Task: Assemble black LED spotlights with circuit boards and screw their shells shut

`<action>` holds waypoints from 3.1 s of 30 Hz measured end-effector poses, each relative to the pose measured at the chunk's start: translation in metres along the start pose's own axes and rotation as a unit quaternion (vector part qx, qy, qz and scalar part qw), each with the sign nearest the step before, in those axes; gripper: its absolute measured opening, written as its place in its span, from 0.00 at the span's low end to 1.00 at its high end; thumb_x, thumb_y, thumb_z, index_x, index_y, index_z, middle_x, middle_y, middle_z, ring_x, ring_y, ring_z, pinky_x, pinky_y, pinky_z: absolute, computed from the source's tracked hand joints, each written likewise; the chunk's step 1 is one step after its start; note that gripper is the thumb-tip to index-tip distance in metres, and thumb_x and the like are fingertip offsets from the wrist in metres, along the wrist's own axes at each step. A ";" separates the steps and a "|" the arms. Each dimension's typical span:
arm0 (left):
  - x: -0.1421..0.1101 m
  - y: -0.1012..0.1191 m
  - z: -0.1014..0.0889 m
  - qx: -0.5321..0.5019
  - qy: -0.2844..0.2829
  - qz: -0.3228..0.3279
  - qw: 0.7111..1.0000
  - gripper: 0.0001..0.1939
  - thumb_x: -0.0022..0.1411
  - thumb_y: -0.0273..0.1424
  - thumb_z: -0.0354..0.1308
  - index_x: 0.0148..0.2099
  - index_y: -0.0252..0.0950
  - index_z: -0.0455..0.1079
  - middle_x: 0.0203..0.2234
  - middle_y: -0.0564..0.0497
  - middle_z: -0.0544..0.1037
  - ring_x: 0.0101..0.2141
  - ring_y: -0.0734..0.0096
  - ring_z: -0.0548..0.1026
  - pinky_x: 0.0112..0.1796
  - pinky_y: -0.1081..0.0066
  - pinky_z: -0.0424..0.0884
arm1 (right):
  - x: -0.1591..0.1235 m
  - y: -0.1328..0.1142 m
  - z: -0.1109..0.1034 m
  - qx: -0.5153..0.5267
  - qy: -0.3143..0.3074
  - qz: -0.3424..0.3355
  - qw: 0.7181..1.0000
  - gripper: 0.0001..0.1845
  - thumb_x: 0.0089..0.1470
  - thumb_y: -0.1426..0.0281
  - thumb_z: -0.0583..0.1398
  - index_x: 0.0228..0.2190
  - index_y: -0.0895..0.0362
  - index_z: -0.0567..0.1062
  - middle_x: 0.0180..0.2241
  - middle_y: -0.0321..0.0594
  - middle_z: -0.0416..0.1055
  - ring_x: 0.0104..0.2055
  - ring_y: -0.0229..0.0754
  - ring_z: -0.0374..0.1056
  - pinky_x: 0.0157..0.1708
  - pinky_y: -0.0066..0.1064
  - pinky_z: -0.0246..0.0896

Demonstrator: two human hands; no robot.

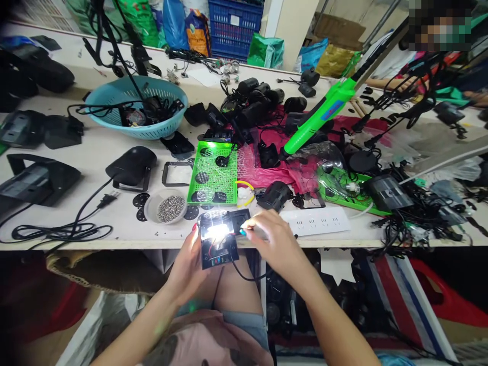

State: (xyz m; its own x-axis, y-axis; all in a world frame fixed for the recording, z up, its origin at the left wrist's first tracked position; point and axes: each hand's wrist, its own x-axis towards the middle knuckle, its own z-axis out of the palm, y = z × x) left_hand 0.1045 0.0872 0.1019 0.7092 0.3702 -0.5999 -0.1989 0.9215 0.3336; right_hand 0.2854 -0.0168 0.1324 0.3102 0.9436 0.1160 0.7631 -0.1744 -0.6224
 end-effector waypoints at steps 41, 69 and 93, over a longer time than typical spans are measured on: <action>0.003 -0.008 0.003 0.017 0.013 0.046 0.999 0.24 0.72 0.42 0.50 0.62 0.35 0.70 0.56 0.45 0.77 0.58 0.55 0.71 0.60 0.59 0.64 | -0.004 -0.034 0.029 -0.165 -0.067 -0.202 0.963 0.15 0.60 0.76 0.54 0.48 0.54 0.72 0.36 0.42 0.64 0.39 0.46 0.57 0.41 0.39 0.55; 0.005 -0.010 0.008 0.035 0.029 0.027 0.999 0.25 0.73 0.44 0.46 0.59 0.33 0.73 0.46 0.42 0.82 0.49 0.56 0.77 0.52 0.60 0.71 | -0.007 -0.017 0.028 -0.125 -0.015 -0.219 0.968 0.09 0.65 0.73 0.55 0.42 0.57 0.75 0.38 0.44 0.72 0.40 0.44 0.64 0.44 0.38 0.59; 0.004 -0.009 0.009 0.007 0.019 0.023 1.000 0.25 0.71 0.45 0.49 0.60 0.34 0.71 0.45 0.42 0.82 0.47 0.55 0.79 0.50 0.59 0.72 | -0.021 -0.022 0.052 0.056 0.083 -0.098 0.990 0.12 0.63 0.76 0.58 0.42 0.52 0.80 0.38 0.42 0.67 0.40 0.40 0.67 0.39 0.34 0.69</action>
State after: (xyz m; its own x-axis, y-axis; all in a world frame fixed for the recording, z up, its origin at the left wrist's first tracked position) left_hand 0.1153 0.0797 0.1036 0.6735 0.4160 -0.6110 -0.2200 0.9020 0.3715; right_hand 0.2324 -0.0179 0.1033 0.2587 0.8949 0.3636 0.7534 0.0486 -0.6558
